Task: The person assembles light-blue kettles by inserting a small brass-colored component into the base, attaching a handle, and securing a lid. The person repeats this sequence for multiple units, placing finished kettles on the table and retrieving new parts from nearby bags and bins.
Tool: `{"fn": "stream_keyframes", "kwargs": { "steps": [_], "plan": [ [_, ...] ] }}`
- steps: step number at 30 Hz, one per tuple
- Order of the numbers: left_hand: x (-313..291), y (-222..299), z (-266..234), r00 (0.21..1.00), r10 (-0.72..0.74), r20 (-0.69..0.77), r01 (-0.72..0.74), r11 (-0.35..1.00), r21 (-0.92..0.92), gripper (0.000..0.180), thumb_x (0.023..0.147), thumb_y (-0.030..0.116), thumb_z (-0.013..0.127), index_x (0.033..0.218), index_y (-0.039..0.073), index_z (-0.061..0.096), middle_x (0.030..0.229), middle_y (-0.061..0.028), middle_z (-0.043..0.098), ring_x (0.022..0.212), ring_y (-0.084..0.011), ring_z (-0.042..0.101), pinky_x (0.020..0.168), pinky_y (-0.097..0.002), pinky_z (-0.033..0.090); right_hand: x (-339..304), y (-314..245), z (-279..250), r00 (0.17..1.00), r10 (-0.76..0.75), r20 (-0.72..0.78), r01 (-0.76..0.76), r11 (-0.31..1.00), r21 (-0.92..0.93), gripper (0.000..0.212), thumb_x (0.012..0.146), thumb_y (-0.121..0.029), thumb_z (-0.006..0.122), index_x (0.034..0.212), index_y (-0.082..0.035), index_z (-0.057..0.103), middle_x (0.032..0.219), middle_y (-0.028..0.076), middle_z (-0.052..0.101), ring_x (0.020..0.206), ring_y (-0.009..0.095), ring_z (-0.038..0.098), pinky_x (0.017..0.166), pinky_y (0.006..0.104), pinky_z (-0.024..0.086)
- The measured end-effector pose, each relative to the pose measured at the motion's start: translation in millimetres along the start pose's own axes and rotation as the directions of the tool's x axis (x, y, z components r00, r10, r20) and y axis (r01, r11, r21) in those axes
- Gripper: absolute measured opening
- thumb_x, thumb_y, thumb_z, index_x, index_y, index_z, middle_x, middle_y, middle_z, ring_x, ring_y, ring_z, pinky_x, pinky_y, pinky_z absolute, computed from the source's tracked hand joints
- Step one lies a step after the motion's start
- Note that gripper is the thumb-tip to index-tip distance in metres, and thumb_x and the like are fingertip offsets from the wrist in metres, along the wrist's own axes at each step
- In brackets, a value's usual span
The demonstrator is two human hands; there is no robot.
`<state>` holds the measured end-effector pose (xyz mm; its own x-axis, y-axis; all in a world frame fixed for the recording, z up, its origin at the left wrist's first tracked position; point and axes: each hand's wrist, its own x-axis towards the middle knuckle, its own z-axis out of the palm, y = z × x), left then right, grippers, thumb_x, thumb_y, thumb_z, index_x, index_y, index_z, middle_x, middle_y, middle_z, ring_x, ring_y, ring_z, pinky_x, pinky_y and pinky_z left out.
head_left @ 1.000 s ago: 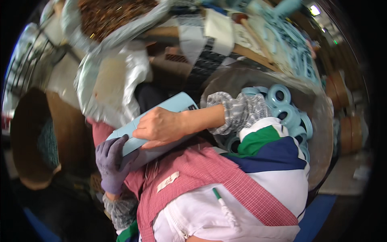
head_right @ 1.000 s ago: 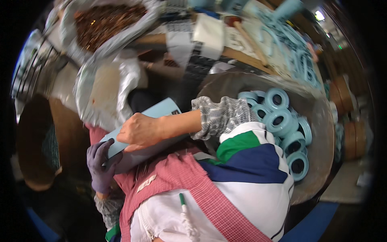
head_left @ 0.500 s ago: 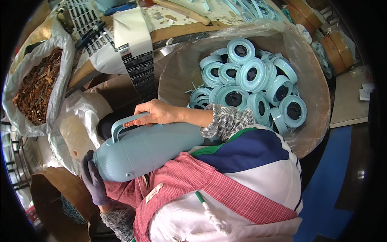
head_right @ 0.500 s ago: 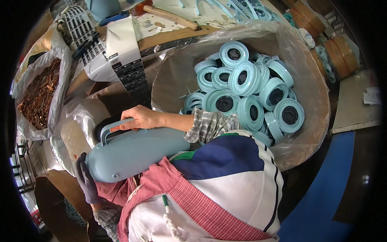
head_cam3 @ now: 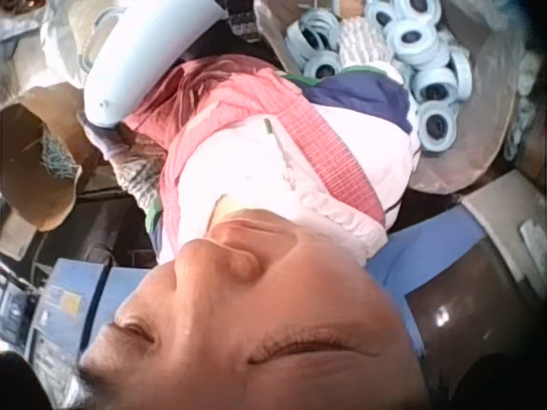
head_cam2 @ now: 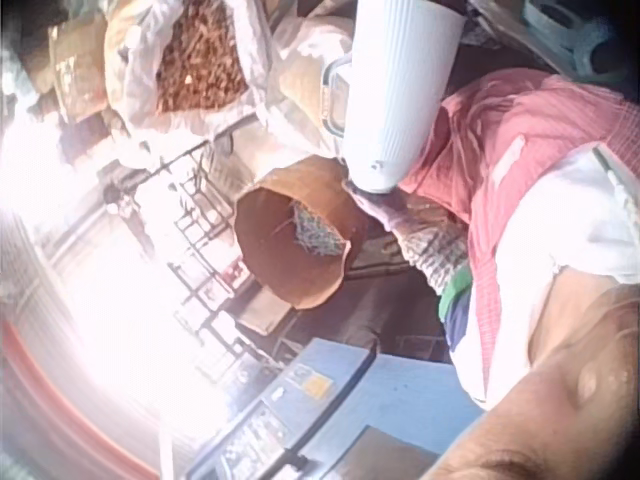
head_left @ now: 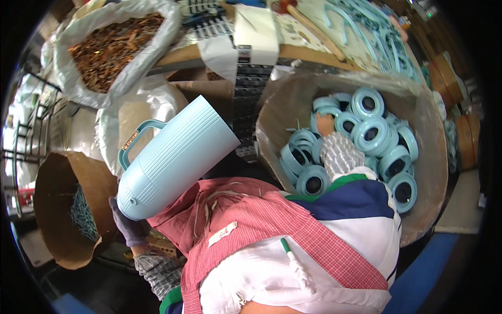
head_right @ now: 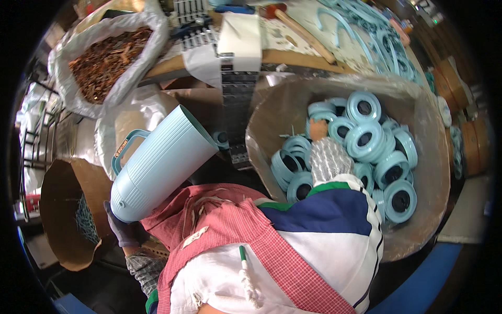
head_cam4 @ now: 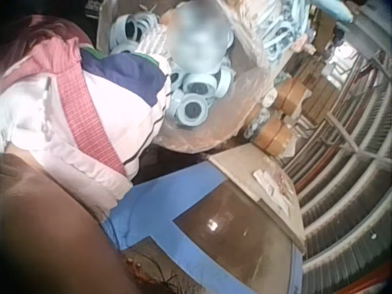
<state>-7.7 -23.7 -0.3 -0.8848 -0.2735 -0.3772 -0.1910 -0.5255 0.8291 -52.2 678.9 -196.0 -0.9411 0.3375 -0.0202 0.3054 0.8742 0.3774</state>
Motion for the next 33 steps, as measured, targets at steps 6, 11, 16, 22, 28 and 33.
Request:
{"fn": "stream_keyframes", "kwargs": {
  "steps": [6, 11, 16, 22, 28, 33],
  "plan": [
    [9, -28, -67, 0.992, -0.104, 0.066, 0.112, 0.985, -0.128, 0.055, 0.095, 0.049, 0.032, 0.127, 0.006, 0.045, 0.125, -0.008, 0.051, 0.11, -0.0233, 0.052, 0.088, -0.0353, 0.044, -21, -70, -176, 0.927, -0.249, -0.282, 0.374, 0.533, 0.759, 0.051, 0.076, -0.026, 0.065, 0.123, -0.008, 0.053, 0.11, 0.019, 0.059, 0.102, 0.033, 0.057, 0.09, 0.0365, 0.043],
    [0, -30, -40, 0.995, -0.099, -0.021, 0.098, 0.993, -0.065, 0.055, 0.094, 0.049, 0.037, 0.121, 0.004, 0.052, 0.109, -0.007, 0.061, 0.091, -0.0199, 0.06, 0.072, -0.031, 0.049, -67, -185, -373, 0.59, -0.171, -0.789, 0.781, -0.126, 0.611, 0.038, 0.079, -0.024, 0.063, 0.109, -0.001, 0.059, 0.084, 0.012, 0.056, 0.077, 0.026, 0.053, 0.071, 0.0349, 0.044],
    [9, -49, -79, 1.0, 0.011, -0.014, -0.01, 0.997, 0.073, 0.048, 0.096, 0.041, 0.035, 0.127, 0.005, 0.047, 0.118, -0.0083, 0.057, 0.103, -0.0231, 0.057, 0.085, -0.0331, 0.047, -82, -210, -417, 0.335, -0.144, -0.931, 0.905, -0.224, 0.36, 0.041, 0.069, -0.019, 0.071, 0.106, -0.003, 0.064, 0.078, 0.009, 0.056, 0.07, 0.022, 0.053, 0.064, 0.0315, 0.045],
    [-4, -24, -83, 0.996, -0.038, 0.082, 0.06, 0.958, -0.282, 0.044, 0.095, 0.036, 0.038, 0.123, 0.004, 0.049, 0.12, -0.0096, 0.054, 0.108, -0.0246, 0.051, 0.093, -0.0367, 0.04, -84, -222, -405, 0.462, -0.126, -0.878, 0.851, -0.216, 0.478, 0.04, 0.068, -0.017, 0.07, 0.105, -0.002, 0.064, 0.072, 0.009, 0.053, 0.066, 0.022, 0.051, 0.061, 0.0303, 0.044],
    [-92, 102, 70, 0.383, 0.846, 0.373, -0.731, 0.031, 0.681, 0.043, 0.09, 0.034, 0.049, 0.116, 0.0, 0.048, 0.112, -0.017, 0.056, 0.099, -0.0277, 0.056, 0.087, -0.0395, 0.046, -36, -277, -336, 0.8, -0.561, -0.213, -0.216, -0.6, 0.771, 0.028, 0.092, -0.029, 0.054, 0.103, -0.005, 0.063, 0.086, -0.001, 0.062, 0.078, 0.006, 0.055, 0.07, 0.0227, 0.047],
    [-73, 123, 92, 0.378, 0.752, 0.54, -0.776, -0.061, 0.628, 0.045, 0.088, 0.034, 0.052, 0.116, -0.002, 0.049, 0.113, -0.0179, 0.056, 0.1, -0.0278, 0.056, 0.087, -0.0407, 0.046, -30, -286, -336, 0.685, -0.699, -0.204, -0.393, -0.591, 0.704, 0.037, 0.093, -0.033, 0.049, 0.107, -0.001, 0.061, 0.095, 0.005, 0.064, 0.084, 0.011, 0.06, 0.075, 0.0269, 0.049]
  ]
}}
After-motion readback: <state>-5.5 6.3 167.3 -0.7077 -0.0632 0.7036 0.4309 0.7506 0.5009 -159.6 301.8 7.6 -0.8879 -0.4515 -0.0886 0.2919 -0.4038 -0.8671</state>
